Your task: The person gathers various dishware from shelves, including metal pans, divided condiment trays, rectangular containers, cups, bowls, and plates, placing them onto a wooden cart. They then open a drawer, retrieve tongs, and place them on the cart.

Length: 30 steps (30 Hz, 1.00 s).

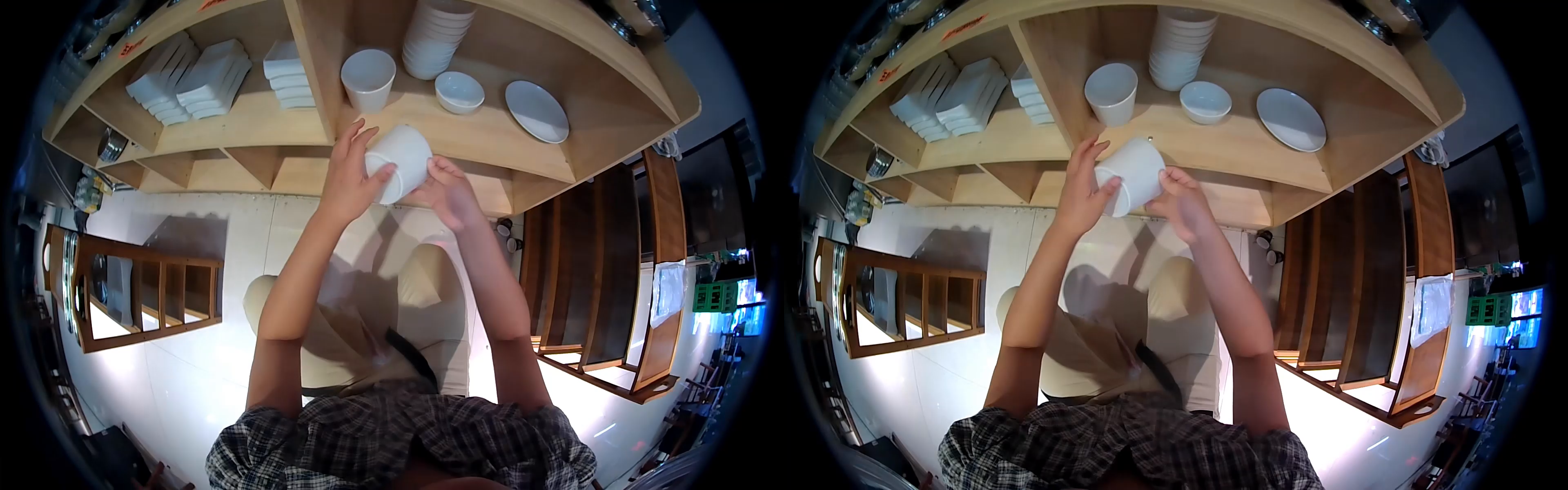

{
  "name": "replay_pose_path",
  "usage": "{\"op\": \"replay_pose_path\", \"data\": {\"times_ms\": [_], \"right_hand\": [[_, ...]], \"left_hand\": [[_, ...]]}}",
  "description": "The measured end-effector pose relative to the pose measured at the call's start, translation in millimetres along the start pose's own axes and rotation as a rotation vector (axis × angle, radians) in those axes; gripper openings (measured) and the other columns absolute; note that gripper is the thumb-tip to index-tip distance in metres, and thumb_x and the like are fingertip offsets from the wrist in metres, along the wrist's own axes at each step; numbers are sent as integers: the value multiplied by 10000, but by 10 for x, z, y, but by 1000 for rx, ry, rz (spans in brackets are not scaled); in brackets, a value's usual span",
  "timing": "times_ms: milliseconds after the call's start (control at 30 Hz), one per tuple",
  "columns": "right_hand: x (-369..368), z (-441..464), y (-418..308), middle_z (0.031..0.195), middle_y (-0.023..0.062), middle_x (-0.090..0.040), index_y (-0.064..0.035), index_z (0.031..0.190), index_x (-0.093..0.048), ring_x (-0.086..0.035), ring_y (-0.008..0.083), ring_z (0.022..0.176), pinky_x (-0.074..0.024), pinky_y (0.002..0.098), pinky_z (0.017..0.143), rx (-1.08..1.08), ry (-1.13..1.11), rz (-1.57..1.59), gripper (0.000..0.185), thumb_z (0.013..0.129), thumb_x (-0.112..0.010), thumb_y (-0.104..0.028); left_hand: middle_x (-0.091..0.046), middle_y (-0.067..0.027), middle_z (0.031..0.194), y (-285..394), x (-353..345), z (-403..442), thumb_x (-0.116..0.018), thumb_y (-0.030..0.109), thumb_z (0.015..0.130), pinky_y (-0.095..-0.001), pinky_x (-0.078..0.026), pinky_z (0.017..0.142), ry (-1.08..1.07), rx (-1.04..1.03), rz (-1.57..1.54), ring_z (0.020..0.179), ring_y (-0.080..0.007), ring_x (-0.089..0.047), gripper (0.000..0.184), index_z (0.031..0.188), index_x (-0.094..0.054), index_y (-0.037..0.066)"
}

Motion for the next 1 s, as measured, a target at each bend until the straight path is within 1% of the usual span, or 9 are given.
{"op": "replay_pose_path", "data": {"times_ms": [67, 133, 300, 500, 567, 633, 700, 767, 1000], "right_hand": [[-156, -24, 173, 1124, 103, -586, -49, 1129, -523, -569, 261, 1051, -443, 530, 924, -249, -102, 482, 235, 979, -464, -220], [-247, 27, 386, 1176, 110, -555, -54, 1172, -486, -549, 264, 1081, -429, 560, 935, -341, -89, 513, 258, 986, -440, -227], [-344, 143, 787, 1222, 117, -527, -48, 1253, -420, -524, 269, 1119, -407, 584, 959, -478, -100, 521, 335, 997, -407, -264], [-421, 109, 676, 1194, 97, -554, -36, 1166, -528, -534, 249, 1084, -441, 504, 883, -474, 67, -303, 307, 967, -491, -267], [-309, 194, 774, 1148, 104, -582, -44, 1026, -616, -532, 233, 1076, -418, 461, 892, -169, -11, -373, 182, 915, -573, -182], [-383, 145, 689, 1137, 104, -588, -47, 985, -631, -527, 234, 1097, -388, 455, 944, 21, 6, -487, 145, 877, -602, -139], [-463, 48, 580, 1125, 104, -594, -49, 944, -647, -521, 234, 1118, -358, 448, 997, 208, 27, -601, 117, 838, -631, -96], [-543, -59, 513, 1155, 82, -591, -47, 950, -648, -498, 244, 1183, -301, 463, 1065, 631, -62, -1417, 174, 784, -641, -97], [-496, -158, 774, 1098, 54, -613, -76, 904, -663, -495, 269, 1194, -271, 499, 1095, 640, -300, -1414, 183, 722, -671, -74]], "left_hand": [[-365, -246, 1389, 169, 148, -102, -751, 324, 721, -455, -347, 1037, -32, 75, 69, 1243, -421, -405, 749, 1328, -429, 27], [-358, -261, 1391, 212, 229, -186, -819, 365, 616, -453, -380, 1023, -41, 134, 176, 1232, -433, -420, 902, 1359, -411, 54], [-419, -237, 1324, -60, 191, -424, -815, 301, 623, -451, -422, 973, -164, 236, 153, 1190, -422, -453, 841, 1341, -431, 90], [-462, -213, 1220, -295, 8, -644, -836, 181, 603, -436, -456, 922, -28, 158, 171, 1143, -386, -481, 759, 1244, -451, 48], [-454, -208, 1226, -426, -102, -733, -836, 159, 602, -435, -455, 929, 50, 81, 144, 1138, -385, -481, 762, 1239, -436, 39], [-392, -203, 1311, -570, -235, -837, -836, 125, 599, -424, -407, 1003, 86, 326, -348, 1182, -385, -449, 851, 1303, -368, 29], [-336, -203, 1368, -597, -260, -892, -833, 122, 604, -419, -390, 1025, 37, 214, -177, 1222, -388, -419, 885, 1329, -334, 27], [-281, -203, 1425, -585, -294, -932, -829, 119, 609, -415, -373, 1046, -10, 110, -9, 1263, -391, -389, 919, 1354, -299, 26], [-287, -229, 1444, -502, -363, -1028, -791, 112, 637, -441, -354, 1052, 13, 176, 27, 1315, -423, -329, 584, 1161, -536, 82]]}}
Point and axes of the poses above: each hand's wrist, its own z-axis towards the middle knuckle, its own x-axis out of the back of the hand, y = z × x, the point moved 1 cm from there along z, towards the middle knuckle
